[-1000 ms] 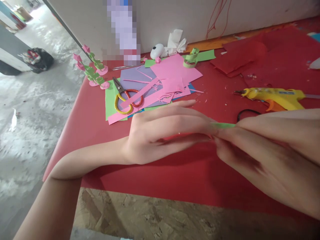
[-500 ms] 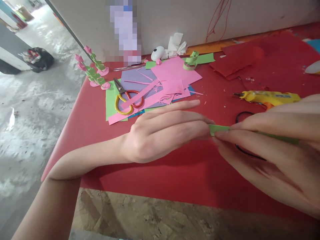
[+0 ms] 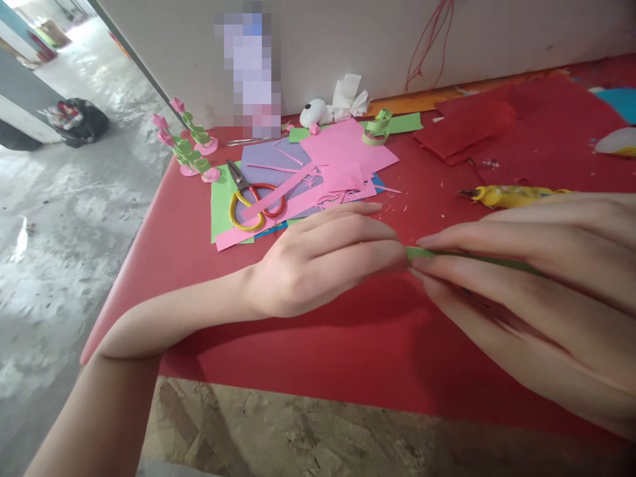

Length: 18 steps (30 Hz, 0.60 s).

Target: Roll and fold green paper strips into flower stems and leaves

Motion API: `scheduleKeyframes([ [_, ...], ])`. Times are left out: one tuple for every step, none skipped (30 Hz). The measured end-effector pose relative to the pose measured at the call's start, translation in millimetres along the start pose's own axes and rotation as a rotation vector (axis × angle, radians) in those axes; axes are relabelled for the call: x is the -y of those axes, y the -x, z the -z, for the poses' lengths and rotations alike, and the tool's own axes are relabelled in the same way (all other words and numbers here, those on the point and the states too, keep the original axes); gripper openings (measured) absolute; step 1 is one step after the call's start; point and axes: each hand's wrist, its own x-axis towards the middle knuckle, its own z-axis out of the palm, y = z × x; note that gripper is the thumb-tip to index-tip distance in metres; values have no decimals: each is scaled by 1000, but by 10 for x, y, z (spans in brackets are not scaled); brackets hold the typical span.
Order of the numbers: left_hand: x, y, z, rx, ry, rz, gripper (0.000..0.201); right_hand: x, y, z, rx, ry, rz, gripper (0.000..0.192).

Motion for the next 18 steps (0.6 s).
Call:
scheduleKeyframes([
  [-4,8,-9,-4,6,15,10,11,-17,2,-43,8,-1,9],
  [-9,13,-16,0,9,27,11,23,-30,3,-115,16,-36,12],
  [-13,15,-18,6,9,34,11,36,-39,4,-127,18,-43,13],
  [-17,14,-16,14,9,41,11,50,-45,5,-68,4,-62,11],
  [-20,9,-10,21,14,46,11,64,-49,7,-86,-9,-89,13],
  [-23,2,0,26,27,50,11,78,-49,11,-63,-23,-99,12],
  [-25,-6,11,28,48,58,10,91,-46,16,-56,-36,-112,11],
  [-28,-16,23,26,75,73,10,102,-40,22,-64,-44,-120,11],
  [-30,-25,33,24,106,91,10,112,-31,29,-58,-50,-123,9],
  [-33,-32,40,22,138,114,10,118,-19,36,-54,-54,-125,8],
  [-37,-38,43,19,171,136,9,123,-6,43,-45,-57,-123,6],
  [-40,-41,40,15,208,160,7,125,7,50,-38,-54,-125,5],
  [-43,-41,32,-3,254,178,6,125,18,56,-27,-52,-126,7],
  [-46,-39,20,-32,303,195,5,124,26,60,-21,-49,-128,10],
  [-48,-35,5,-67,352,207,8,123,30,62,-18,-51,-134,12],
  [-49,-30,-11,-102,389,220,12,122,30,61,-18,-50,-140,13],
  [-49,-25,-26,-130,413,228,16,123,28,56,-29,-45,-142,12],
  [-49,-20,-39,-149,424,236,18,126,26,48,-36,-38,-139,10],
])
